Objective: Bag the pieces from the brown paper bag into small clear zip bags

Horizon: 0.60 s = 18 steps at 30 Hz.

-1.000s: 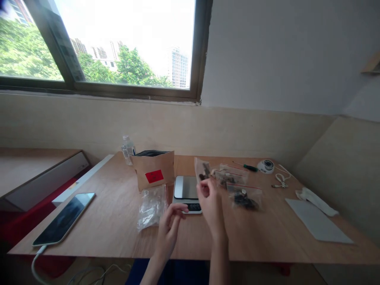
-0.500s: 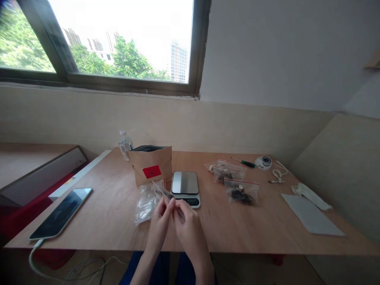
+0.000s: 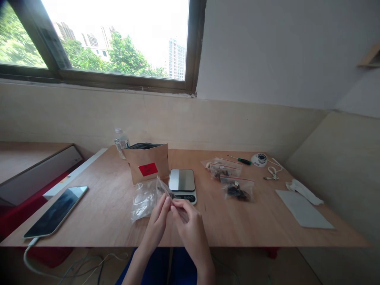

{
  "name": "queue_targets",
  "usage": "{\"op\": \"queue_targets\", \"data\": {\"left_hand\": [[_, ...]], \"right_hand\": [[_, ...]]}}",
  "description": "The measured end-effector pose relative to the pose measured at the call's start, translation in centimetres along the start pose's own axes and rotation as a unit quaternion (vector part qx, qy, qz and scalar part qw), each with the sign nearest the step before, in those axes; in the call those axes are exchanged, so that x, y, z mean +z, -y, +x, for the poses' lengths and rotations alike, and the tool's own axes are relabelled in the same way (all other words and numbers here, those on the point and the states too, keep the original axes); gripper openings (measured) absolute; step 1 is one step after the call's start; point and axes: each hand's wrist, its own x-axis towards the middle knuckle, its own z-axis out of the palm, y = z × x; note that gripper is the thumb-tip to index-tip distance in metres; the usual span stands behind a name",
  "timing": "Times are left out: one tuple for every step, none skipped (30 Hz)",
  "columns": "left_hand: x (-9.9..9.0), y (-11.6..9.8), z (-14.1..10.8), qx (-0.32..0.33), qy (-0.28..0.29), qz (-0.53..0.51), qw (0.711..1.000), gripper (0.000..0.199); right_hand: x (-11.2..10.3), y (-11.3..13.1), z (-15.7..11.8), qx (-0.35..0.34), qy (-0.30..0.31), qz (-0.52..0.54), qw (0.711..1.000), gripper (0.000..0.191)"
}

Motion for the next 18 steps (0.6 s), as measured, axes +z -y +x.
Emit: {"op": "queue_targets", "data": {"left_hand": [[-0.06,0.16,-0.05,-0.001,0.000,0.015,1.000,0.034],[-0.12,0.35,-0.12,-0.008,-0.003,0.029,1.000,0.036],[-0.19,0.54,-0.19,-0.017,-0.008,0.038,0.999,0.038],[-0.26,0.71,-0.27,-0.028,-0.011,0.042,0.999,0.040],[-0.35,0.83,-0.33,-0.037,-0.013,0.038,0.998,0.042],[-0.44,0.89,-0.37,-0.041,-0.011,0.029,0.999,0.042],[-0.55,0.89,-0.39,-0.038,-0.005,0.018,0.999,0.041],[-0.65,0.83,-0.37,-0.033,0.002,0.008,0.999,0.039],[-0.75,0.73,-0.32,-0.026,0.011,0.000,1.000,0.038],[-0.83,0.62,-0.25,-0.019,0.017,-0.007,1.000,0.037],[-0.89,0.50,-0.16,-0.014,0.019,-0.013,1.000,0.036],[-0.92,0.40,-0.08,-0.010,0.018,-0.018,1.000,0.035],[-0.91,0.32,-0.01,-0.007,0.017,-0.022,1.000,0.035],[-0.87,0.27,0.04,-0.003,0.017,-0.024,1.000,0.034],[-0.81,0.24,0.06,0.000,0.017,-0.025,1.000,0.033],[-0.73,0.24,0.06,0.004,0.019,-0.024,1.000,0.032],[-0.63,0.26,0.03,0.007,0.021,-0.023,0.999,0.032],[-0.54,0.28,-0.01,0.009,0.024,-0.021,0.999,0.031]], "right_hand": [[-0.06,0.09,-0.01,0.000,-0.006,-0.004,1.000,0.024],[-0.11,0.18,-0.01,0.001,-0.012,-0.008,1.000,0.023],[-0.13,0.27,0.00,0.003,-0.017,-0.011,1.000,0.024],[-0.13,0.36,0.01,0.007,-0.020,-0.012,1.000,0.024],[-0.09,0.44,0.02,0.011,-0.021,-0.011,1.000,0.025],[-0.03,0.50,0.04,0.015,-0.019,-0.007,1.000,0.026],[0.05,0.56,0.05,0.020,-0.016,-0.003,1.000,0.027],[0.13,0.60,0.06,0.024,-0.014,-0.001,1.000,0.027],[0.19,0.62,0.07,0.026,-0.014,0.000,1.000,0.028],[0.22,0.64,0.08,0.027,-0.014,-0.003,1.000,0.028],[0.22,0.66,0.10,0.027,-0.012,-0.007,1.000,0.027],[0.17,0.68,0.11,0.025,-0.008,-0.013,1.000,0.027],[0.09,0.71,0.12,0.023,-0.005,-0.017,1.000,0.026],[-0.01,0.74,0.13,0.021,-0.003,-0.020,1.000,0.025],[-0.13,0.78,0.13,0.020,-0.002,-0.021,1.000,0.025],[-0.24,0.82,0.12,0.022,-0.003,-0.020,1.000,0.024],[-0.34,0.87,0.10,0.025,-0.005,-0.017,1.000,0.024],[-0.42,0.91,0.06,0.028,-0.006,-0.011,1.000,0.025]]}}
